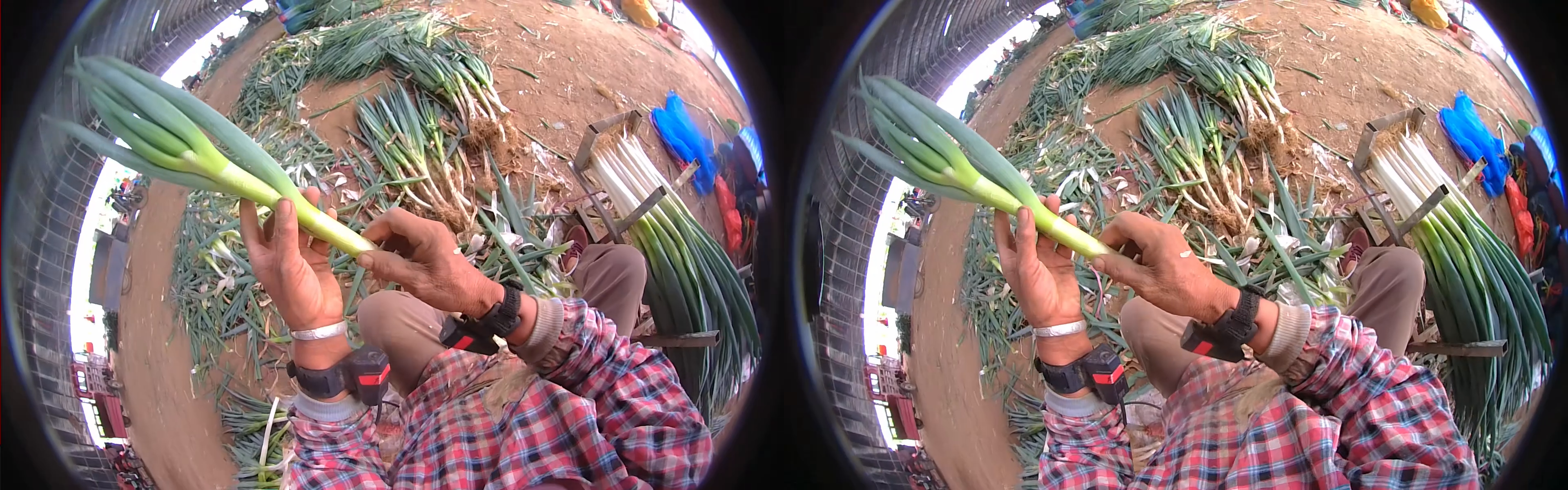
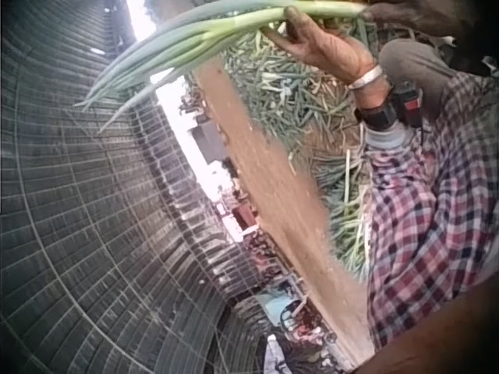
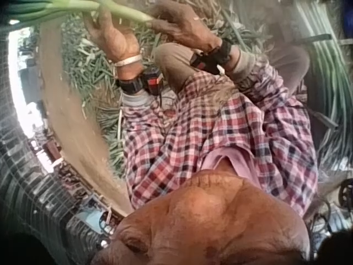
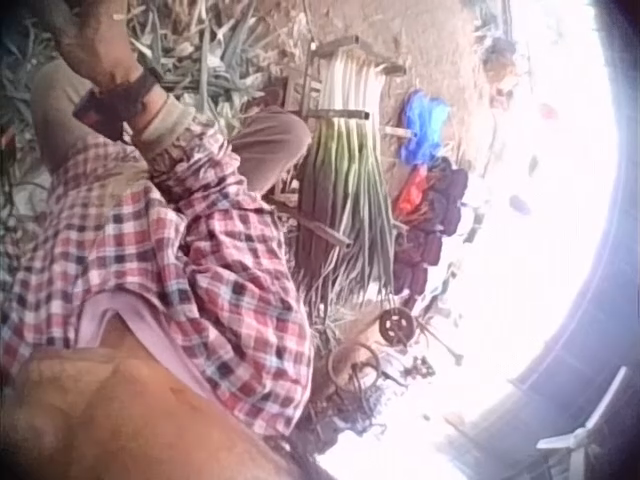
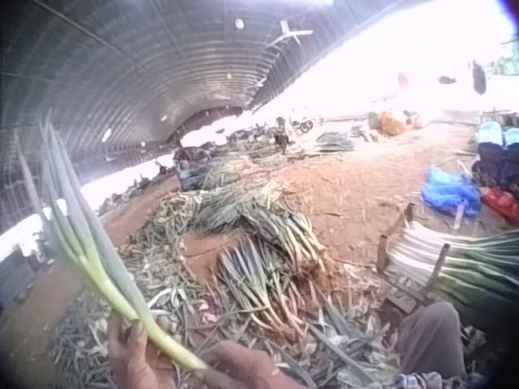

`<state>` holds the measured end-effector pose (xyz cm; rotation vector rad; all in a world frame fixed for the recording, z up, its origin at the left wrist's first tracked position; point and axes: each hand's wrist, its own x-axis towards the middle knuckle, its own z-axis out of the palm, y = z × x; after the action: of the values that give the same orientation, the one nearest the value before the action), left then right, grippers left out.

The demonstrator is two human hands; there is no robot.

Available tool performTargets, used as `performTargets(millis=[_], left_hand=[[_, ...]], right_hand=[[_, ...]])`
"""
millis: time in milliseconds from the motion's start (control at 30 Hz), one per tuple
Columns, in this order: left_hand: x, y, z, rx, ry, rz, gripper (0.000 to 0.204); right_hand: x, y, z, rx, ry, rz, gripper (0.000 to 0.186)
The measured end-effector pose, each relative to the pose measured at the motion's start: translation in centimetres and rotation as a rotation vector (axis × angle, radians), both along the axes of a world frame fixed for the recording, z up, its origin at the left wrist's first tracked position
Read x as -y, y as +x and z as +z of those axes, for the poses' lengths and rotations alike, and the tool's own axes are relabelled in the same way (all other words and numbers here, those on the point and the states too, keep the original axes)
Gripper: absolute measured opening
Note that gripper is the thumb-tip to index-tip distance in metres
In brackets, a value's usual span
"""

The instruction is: Cleaning and sorting leeks by peeling outer layers and placing them in a storage rack.

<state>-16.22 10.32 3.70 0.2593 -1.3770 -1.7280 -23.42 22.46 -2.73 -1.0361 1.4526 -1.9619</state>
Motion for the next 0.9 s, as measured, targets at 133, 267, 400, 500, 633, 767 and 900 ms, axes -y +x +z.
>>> performTargets(millis=[133, 267, 400, 500, 633, 767, 900], left_hand=[[-0.3, -0.1, 0.6, 0.000, -0.035, -0.048, 0.034], [-0.5, -0.2, 0.5, 0.053, -0.086, -0.032, 0.030], [-0.4, -0.4, 0.4, 0.062, -0.194, 0.070, 0.026], [0.2, -1.1, -0.4, 0.082, -0.220, 0.104, 0.025], [0.8, -0.8, -1.1, 0.076, -0.194, 0.144, 0.025], [2.2, -0.6, -1.9, 0.107, -0.246, 0.222, 0.023], [1.8, -1.0, -2.6, 0.145, -0.276, 0.250, 0.022]], right_hand=[[-0.2, 0.9, -0.6, 0.189, -0.204, -0.048, 0.016], [-0.8, 0.0, -1.1, -0.408, -0.071, -0.320, 0.018], [-1.4, -2.4, -4.5, 0.100, -0.109, -0.220, 0.017], [-3.3, -4.7, -4.9, 0.394, -0.124, -0.306, 0.023], [-3.7, -3.2, -1.8, 0.446, -0.296, -0.097, 0.021], [-8.7, -8.1, 0.7, 0.495, -0.627, -0.049, 0.025], [-6.4, -5.9, 0.1, -0.293, -0.119, -0.347, 0.031]])
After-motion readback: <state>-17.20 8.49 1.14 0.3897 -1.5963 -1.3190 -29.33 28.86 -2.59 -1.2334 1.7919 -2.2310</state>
